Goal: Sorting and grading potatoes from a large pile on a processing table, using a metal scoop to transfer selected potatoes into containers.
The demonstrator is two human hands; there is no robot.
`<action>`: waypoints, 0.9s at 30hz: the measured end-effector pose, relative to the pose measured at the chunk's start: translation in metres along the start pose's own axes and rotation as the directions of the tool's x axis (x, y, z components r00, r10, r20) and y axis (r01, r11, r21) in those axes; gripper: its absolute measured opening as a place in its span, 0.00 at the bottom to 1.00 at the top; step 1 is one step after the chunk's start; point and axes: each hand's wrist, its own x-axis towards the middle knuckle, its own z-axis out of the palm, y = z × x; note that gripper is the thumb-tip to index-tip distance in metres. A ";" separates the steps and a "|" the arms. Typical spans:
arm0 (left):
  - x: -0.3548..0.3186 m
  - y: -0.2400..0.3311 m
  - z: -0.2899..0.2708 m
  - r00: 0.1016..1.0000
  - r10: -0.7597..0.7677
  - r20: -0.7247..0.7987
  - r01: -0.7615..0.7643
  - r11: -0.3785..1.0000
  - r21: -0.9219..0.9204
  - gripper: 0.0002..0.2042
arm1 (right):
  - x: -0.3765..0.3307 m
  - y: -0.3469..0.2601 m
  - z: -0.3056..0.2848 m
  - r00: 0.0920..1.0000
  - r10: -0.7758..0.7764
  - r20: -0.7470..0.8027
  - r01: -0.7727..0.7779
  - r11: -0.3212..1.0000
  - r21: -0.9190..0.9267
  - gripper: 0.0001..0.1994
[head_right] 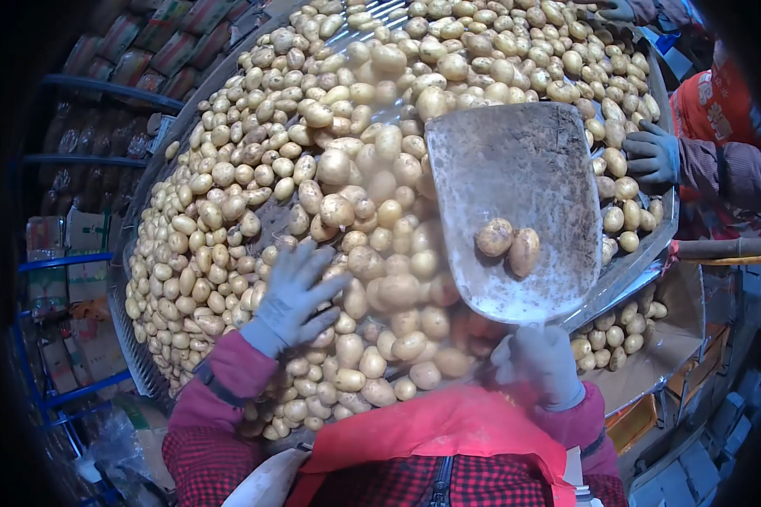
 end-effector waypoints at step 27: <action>0.112 -0.147 0.023 0.897 -0.318 -0.307 0.356 0.932 0.074 0.31 | 0.001 0.002 0.008 0.998 -0.057 0.017 0.057 0.997 0.044 0.17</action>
